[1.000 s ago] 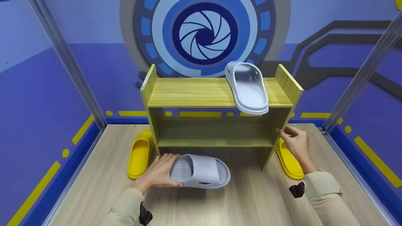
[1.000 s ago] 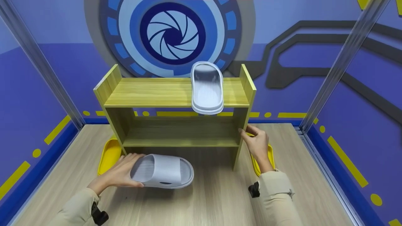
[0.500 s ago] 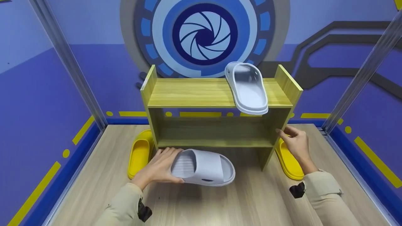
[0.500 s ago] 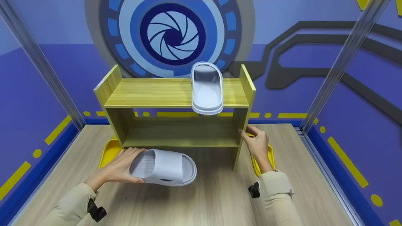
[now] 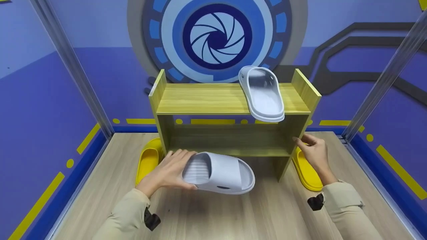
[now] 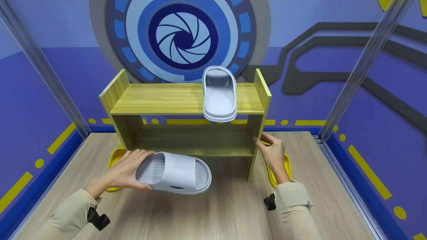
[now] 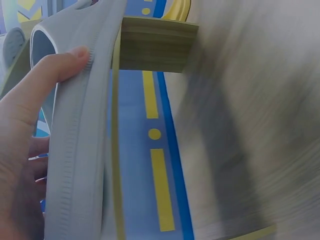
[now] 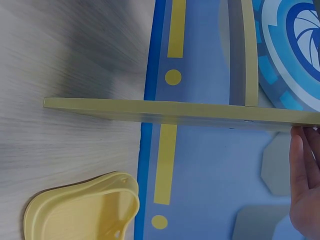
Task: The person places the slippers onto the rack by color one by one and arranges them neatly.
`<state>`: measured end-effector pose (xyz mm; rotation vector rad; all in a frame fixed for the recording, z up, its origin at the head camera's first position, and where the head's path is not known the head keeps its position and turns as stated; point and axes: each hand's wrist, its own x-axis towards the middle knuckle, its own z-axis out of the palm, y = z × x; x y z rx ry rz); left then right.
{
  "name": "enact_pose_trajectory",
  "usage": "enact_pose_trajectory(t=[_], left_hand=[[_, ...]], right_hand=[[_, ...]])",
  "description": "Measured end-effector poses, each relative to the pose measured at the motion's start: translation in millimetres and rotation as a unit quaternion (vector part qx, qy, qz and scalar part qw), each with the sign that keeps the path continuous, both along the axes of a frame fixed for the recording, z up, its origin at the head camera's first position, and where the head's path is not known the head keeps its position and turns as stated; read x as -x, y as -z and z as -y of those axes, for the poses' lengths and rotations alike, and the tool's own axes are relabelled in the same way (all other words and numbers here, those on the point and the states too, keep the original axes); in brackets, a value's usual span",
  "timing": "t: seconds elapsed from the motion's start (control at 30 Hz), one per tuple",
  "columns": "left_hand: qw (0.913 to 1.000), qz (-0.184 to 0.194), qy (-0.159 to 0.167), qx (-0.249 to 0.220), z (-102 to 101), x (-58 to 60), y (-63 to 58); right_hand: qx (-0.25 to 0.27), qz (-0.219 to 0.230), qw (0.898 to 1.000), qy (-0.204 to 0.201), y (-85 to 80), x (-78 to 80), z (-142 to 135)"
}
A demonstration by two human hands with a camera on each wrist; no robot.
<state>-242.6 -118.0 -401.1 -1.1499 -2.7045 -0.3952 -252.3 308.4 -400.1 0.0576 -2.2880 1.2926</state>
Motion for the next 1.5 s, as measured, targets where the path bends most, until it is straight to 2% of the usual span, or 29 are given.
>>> enact_pose_trajectory(t=[0.23, 0.4, 0.67, 0.8, 1.0, 1.23, 1.5], left_hand=[[0.9998, -0.018, -0.003, 0.003, 1, 0.9, -16.7], [0.9999, -0.012, -0.008, 0.002, 3, 0.5, -29.8], [0.9997, -0.011, -0.022, -0.005, 7, 1.8, -49.8], [0.9993, -0.031, -0.02, -0.007, 8, 2.9, -58.9], [0.999, -0.042, -0.016, -0.006, 8, 2.7, -71.0], [0.9986, -0.045, -0.026, -0.003, 9, 0.0, -86.8], [0.9979, -0.051, -0.039, -0.012, 12, -1.0, -104.1]], right_hand=[[-0.002, 0.002, 1.0, 0.0, -0.9, -1.8, 1], [-0.001, 0.004, 1.0, -0.005, 0.5, -0.3, -1], [0.007, 0.011, 1.0, -0.002, 23.2, 18.2, -19], [0.004, 0.006, 1.0, 0.001, 26.4, 20.1, -21], [0.001, 0.006, 1.0, 0.006, 24.8, 19.6, -20], [0.0, 0.008, 1.0, 0.004, 0.3, -0.8, 0], [0.002, 0.007, 1.0, -0.001, -0.2, -0.6, 0]])
